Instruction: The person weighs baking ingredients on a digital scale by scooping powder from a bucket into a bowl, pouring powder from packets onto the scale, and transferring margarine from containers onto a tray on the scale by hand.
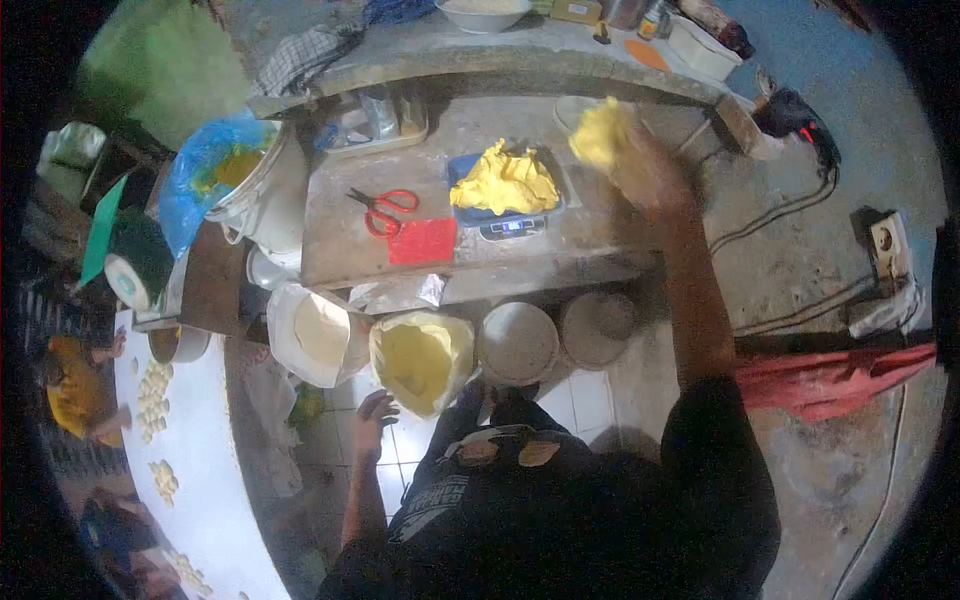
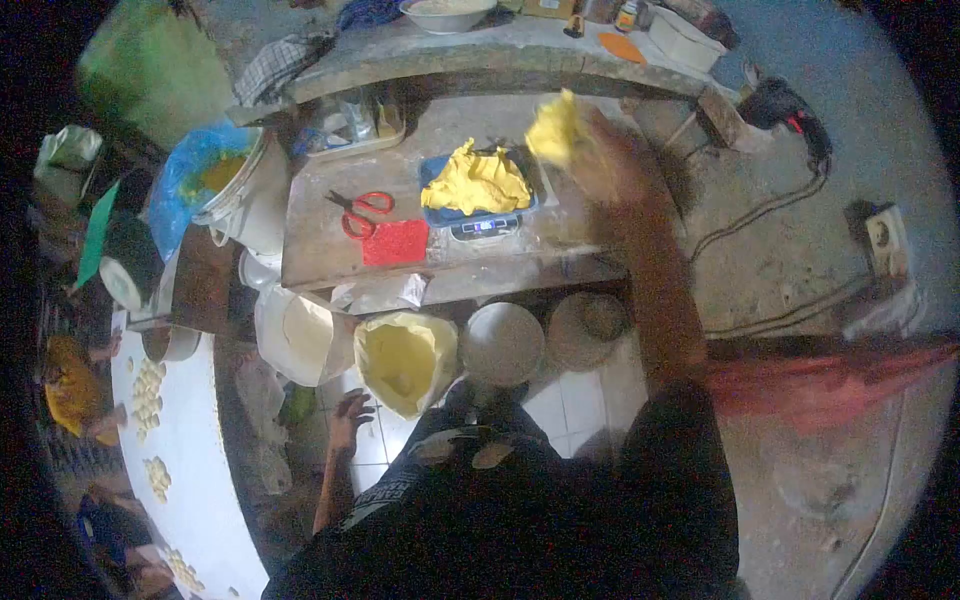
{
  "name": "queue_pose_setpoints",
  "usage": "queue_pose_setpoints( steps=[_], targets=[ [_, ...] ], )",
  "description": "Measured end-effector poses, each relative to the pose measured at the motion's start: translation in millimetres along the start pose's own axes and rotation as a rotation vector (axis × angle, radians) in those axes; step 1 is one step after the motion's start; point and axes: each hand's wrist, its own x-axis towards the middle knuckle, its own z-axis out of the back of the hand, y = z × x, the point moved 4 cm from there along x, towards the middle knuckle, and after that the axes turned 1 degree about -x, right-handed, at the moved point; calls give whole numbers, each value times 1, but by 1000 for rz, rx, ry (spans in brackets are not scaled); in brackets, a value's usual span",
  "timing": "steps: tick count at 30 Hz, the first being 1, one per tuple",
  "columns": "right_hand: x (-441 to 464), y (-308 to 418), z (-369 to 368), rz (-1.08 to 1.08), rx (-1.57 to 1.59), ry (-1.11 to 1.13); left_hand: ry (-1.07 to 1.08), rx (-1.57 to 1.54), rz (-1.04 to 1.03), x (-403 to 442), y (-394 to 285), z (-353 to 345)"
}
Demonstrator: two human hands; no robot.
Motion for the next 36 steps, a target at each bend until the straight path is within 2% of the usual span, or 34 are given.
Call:
queue_pose_setpoints(
  steps=[1,3,5,6,7,9,10,11,12,13,14,15,16,17,18,19,21,22,23,24,25,27,29,30,31,33,35,36],
  targets=[
    [-28,-9,7,6,-1,-19,87,-19,-17,5,-2,-9],
    [-100,-42,31,160,-57,-145,175,55,2,17,-8,-29],
    [-174,-84,92,210,-398,-273,431,58,8,34,-5,-52],
    [-212,-106,124,172,-707,-336,489,207,35,47,1,-60],
    [-239,-123,88,19,-185,-536,505,208,47,57,2,-68],
    [-345,-177,179,62,-876,-621,715,328,88,70,2,-100],
    [-378,-189,176,27,-682,-688,727,328,97,73,-8,-120],
    [-411,-201,172,7,-484,-763,772,516,70,71,-23,-144],
    [-440,-208,160,1,-235,-777,815,706,40,68,-29,-158],
    [-465,-213,143,1,15,-805,830,711,44,77,-13,-164],
    [-491,-202,128,55,-818,-907,961,568,-8,90,11,-176],
    [-510,-197,128,72,-1236,-902,1090,422,-59,95,22,-188],
    [-521,-189,117,96,-1659,-945,1113,431,-59,88,14,-202],
    [-546,-186,114,92,-1397,-1131,1164,515,-80,80,7,-222],
    [-547,-172,83,111,-999,-1303,1235,607,-104,67,0,-242],
    [-544,-156,48,132,-796,-1407,1321,639,-109,54,-3,-254],
    [-524,-108,-26,116,-674,-1494,1381,573,-212,35,-4,-283],
    [-549,-104,-25,388,-634,-1406,1489,547,-346,30,7,-294],
    [-556,-82,-63,360,-556,-1396,1462,567,-167,31,25,-298],
    [-581,-70,-79,468,-714,-1408,1416,582,8,30,43,-301],
    [-605,-54,-103,504,-932,-1427,1468,304,120,23,53,-304],
    [-658,-26,-175,551,-1299,-1558,1495,599,26,0,68,-314],
    [-715,-14,-234,898,-1279,-1518,1557,655,23,-30,77,-317],
    [-748,-10,-259,1029,-1306,-1526,1521,653,110,-45,93,-316],
    [-785,-7,-280,1158,-1327,-1514,1538,666,103,-63,99,-313],
    [-881,-7,-303,1315,-1442,-1641,1498,702,122,-97,111,-305],
    [-968,-11,-325,1387,-1334,-1858,1540,714,84,-122,125,-290],
    [-998,-2,-319,1387,-1381,-1977,1495,755,106,-123,130,-292]
  ],
)
